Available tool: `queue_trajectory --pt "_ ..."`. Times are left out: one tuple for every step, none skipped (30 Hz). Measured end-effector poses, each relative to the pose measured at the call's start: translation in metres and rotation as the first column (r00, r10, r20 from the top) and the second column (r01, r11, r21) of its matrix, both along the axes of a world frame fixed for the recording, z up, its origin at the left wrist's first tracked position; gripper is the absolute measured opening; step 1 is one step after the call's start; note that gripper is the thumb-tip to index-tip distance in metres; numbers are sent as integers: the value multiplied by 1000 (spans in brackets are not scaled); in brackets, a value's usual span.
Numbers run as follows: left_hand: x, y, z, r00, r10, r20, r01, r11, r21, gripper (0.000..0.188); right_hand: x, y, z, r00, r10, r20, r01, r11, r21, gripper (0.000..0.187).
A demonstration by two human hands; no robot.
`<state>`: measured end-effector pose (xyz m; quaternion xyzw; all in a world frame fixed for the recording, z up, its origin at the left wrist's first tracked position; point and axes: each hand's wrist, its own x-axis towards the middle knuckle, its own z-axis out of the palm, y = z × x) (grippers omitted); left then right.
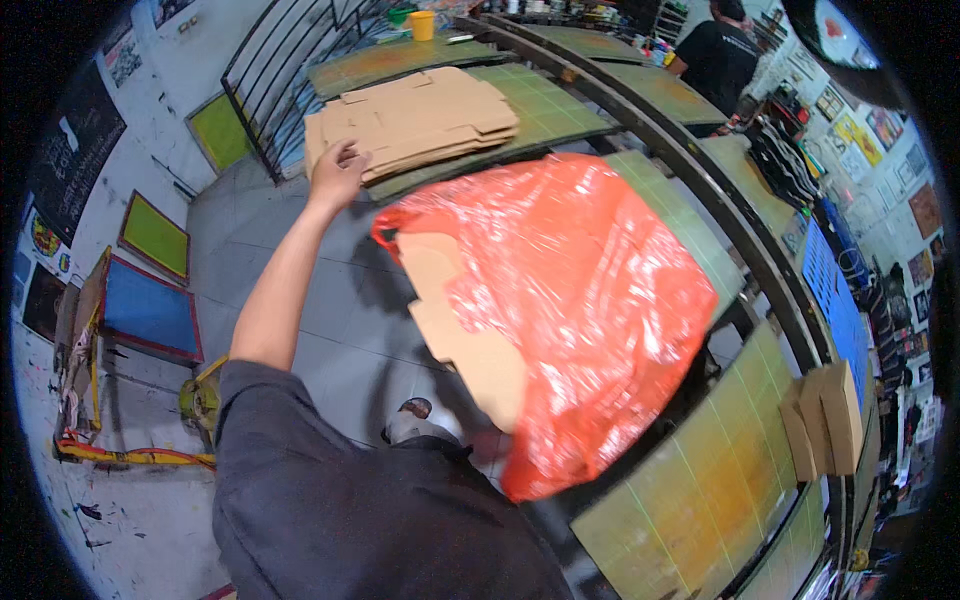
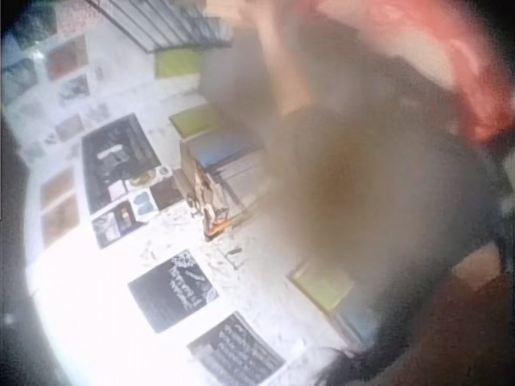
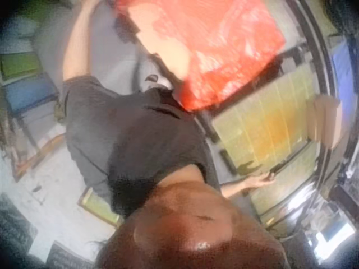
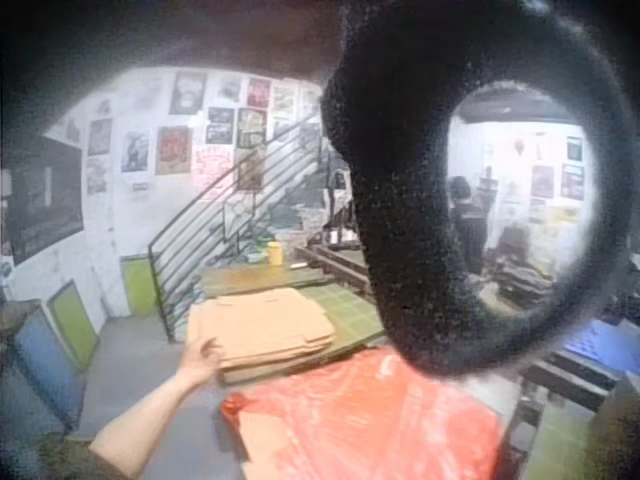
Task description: The person repeatedly folds flat cardboard pieces into small rectangular boxes by hand and stacks them on a workbench. The person handles the cardboard pieces one at a time, folding the flaps and tucking them to form the box shape.
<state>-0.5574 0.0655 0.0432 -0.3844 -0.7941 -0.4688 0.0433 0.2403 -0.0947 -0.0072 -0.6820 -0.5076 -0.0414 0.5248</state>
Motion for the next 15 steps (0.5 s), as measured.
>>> queue_trajectory --pt "-37 2 -5 986 156 58 -152 987 -59 49 -22 2 3 1000 -28 -12 29 998 54 56" --pt "-66 3 -16 969 246 20 -241 960 -141 49 -36 7 3 991 -28 133 17 996 83 56" --pt "-92 12 -18 946 324 -24 -322 924 -206 49 -61 17 8 993 36 109 -49 992 120 57" --pt "-118 20 -17 915 397 -73 -401 877 -265 50 -89 30 13 991 100 87 -113 981 157 57" --pt "-130 31 -11 921 384 -65 -382 857 -347 50 -120 45 18 985 160 71 -171 965 198 57" --pt "-127 40 -5 929 363 -66 -354 824 -443 51 -149 55 21 985 143 100 -157 976 152 59" --pt "-131 50 -1 937 343 -66 -324 781 -534 51 -180 70 19 988 155 19 -156 976 153 58" --pt "-146 54 -13 955 297 -18 -254 781 -571 48 -207 85 23 983 178 -48 -170 975 141 57" --pt "-160 63 -29 968 250 36 -179 778 -603 45 -234 95 30 977 207 -56 -202 976 82 55" --pt "-175 66 -41 974 207 90 -107 774 -624 42 -261 104 38 969 237 -68 -236 971 29 53" --pt "-183 71 -47 950 177 258 -25 865 -501 37 -282 109 45 964 256 -65 -253 966 50 54" --pt "-190 72 -49 904 125 409 32 934 -357 33 -299 113 50 958 278 -70 -273 959 72 56" --pt "-190 74 -43 842 44 538 76 977 -198 29 -313 114 51 953 292 -78 -284 954 98 57" --pt "-192 76 -33 629 -81 774 145 989 -14 20 -322 112 52 951 293 -95 -283 953 111 57" --pt "-194 80 -24 522 -197 830 191 975 111 21 -329 111 54 949 297 -105 -282 950 131 58"
